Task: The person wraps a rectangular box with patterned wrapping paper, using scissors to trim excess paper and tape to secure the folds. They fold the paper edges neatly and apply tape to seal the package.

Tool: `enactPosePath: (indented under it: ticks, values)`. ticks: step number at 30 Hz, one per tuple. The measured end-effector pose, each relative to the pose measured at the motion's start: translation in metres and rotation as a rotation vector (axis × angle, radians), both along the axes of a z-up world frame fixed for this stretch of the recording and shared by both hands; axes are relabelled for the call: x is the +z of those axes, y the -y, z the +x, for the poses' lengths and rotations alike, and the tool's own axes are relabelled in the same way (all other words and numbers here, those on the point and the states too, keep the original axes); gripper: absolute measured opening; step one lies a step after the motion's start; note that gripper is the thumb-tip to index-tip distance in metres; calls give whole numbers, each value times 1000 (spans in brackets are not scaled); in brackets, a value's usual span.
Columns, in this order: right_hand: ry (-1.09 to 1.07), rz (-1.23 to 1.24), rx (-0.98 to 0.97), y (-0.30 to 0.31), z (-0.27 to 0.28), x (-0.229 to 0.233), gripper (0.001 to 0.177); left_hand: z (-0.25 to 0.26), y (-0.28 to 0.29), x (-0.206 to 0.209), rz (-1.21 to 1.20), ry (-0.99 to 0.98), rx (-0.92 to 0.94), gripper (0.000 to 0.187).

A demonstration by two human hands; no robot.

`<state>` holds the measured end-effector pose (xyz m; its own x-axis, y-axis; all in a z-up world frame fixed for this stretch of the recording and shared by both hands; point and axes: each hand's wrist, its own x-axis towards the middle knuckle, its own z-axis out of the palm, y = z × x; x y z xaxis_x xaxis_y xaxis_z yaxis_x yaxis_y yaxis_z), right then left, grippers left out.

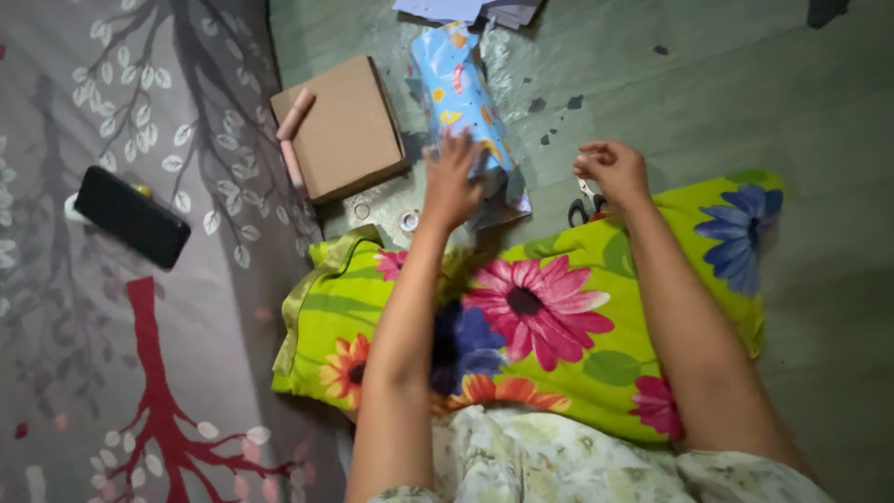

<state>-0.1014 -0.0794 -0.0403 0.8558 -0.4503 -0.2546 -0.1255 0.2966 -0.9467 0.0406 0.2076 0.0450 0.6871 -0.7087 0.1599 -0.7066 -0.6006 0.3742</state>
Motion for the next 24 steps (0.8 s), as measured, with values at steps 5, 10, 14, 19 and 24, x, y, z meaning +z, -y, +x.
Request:
enactPosePath:
  ticks: [5,10,14,19,24]
  values:
    - [-69,-71,-20,-10,5,1,12,-23,-65,-13,-436,-98,348,68]
    - [-74,-117,39,-32,25,-8,32,-27,-70,-48,-655,-320,520,65]
    - [-143,-431,4,-37,70,0,36,-18,-57,-58,-572,-237,397,64]
    - [-31,-773,-127,-2,166,5,13,-14,-40,-47,-554,-369,412,66]
    - [-94,-748,-264,39,268,-19,16,-3,-35,-36,-576,-447,399,69]
